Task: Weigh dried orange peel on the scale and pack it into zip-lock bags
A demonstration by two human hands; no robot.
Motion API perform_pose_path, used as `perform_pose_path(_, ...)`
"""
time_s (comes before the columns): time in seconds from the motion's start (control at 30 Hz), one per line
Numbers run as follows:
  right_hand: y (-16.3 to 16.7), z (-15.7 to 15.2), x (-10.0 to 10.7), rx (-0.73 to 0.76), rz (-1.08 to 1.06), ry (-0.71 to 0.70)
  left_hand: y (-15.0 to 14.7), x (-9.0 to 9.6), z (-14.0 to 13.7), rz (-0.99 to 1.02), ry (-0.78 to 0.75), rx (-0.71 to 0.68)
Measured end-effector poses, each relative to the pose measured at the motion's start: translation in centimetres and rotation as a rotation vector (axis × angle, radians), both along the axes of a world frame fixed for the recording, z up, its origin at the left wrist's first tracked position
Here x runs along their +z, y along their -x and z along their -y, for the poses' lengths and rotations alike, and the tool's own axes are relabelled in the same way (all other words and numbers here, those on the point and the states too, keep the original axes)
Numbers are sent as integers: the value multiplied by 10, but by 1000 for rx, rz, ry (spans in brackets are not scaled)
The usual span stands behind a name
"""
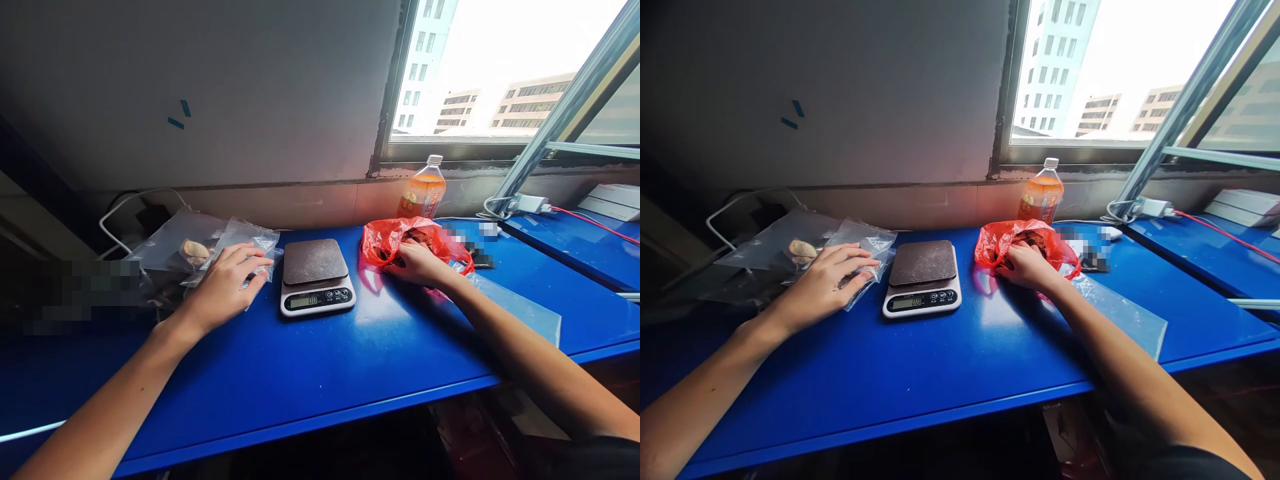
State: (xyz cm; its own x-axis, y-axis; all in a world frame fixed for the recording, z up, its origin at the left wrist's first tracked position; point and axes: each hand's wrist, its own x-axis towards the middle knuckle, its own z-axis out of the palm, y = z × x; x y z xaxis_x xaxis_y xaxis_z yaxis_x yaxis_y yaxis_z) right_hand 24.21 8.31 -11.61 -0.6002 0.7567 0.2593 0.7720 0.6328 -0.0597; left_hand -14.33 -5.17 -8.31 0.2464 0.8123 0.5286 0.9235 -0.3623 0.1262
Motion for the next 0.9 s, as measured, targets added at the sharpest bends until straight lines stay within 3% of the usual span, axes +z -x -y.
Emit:
perform_pose_path(0.17,-2,2,5,-6,-43,40,-1,1,1,11,12,-8)
perform_pose_path(0.3,-13,0,9,16,-197,72,-3,6,4,18,31,-10)
perform_pose_path(0.57,-13,-2,1,38,-357,101,-6,7,6,5,52,-29)
perform_pose_path(0.9,-9,-2,3,-14,-347,33,-9,9,8,8,51,-71)
